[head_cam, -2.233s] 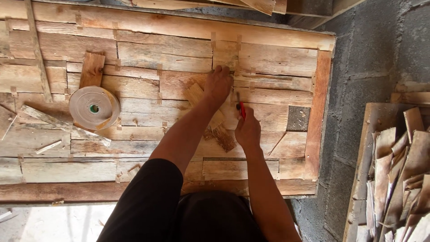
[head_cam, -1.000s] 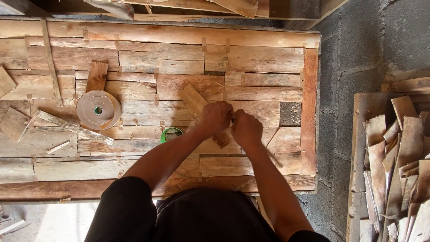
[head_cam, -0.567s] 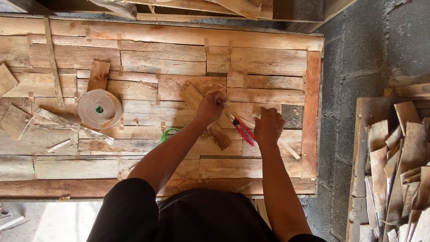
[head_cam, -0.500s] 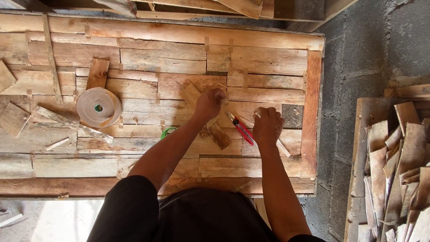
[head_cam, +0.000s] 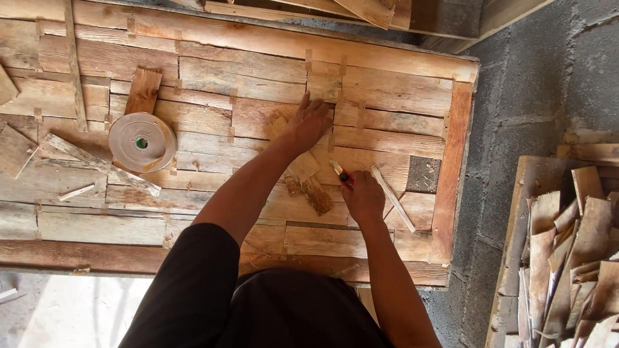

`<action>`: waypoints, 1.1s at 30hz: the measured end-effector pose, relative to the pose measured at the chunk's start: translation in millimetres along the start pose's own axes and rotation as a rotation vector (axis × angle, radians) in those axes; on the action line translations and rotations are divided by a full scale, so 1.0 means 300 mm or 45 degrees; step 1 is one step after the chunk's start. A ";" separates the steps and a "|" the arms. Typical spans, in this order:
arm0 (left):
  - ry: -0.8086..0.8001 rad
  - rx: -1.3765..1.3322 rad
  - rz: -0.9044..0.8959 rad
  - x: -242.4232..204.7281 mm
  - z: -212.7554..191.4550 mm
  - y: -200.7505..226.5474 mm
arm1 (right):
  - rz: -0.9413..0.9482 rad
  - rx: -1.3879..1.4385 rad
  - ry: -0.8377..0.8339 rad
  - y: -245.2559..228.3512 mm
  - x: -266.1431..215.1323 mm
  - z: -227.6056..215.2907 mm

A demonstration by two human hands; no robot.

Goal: Patch a wooden surface with thin strips of wood veneer using a utility knife.

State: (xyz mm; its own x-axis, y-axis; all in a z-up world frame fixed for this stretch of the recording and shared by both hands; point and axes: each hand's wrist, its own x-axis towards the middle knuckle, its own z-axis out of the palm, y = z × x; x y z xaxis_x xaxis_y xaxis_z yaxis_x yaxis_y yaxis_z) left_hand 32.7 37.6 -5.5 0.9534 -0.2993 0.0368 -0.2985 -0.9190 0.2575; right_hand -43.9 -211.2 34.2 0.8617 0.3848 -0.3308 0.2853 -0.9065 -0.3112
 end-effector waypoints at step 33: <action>-0.190 -0.095 -0.306 -0.197 0.030 0.025 | -0.083 0.157 0.013 -0.273 0.329 0.063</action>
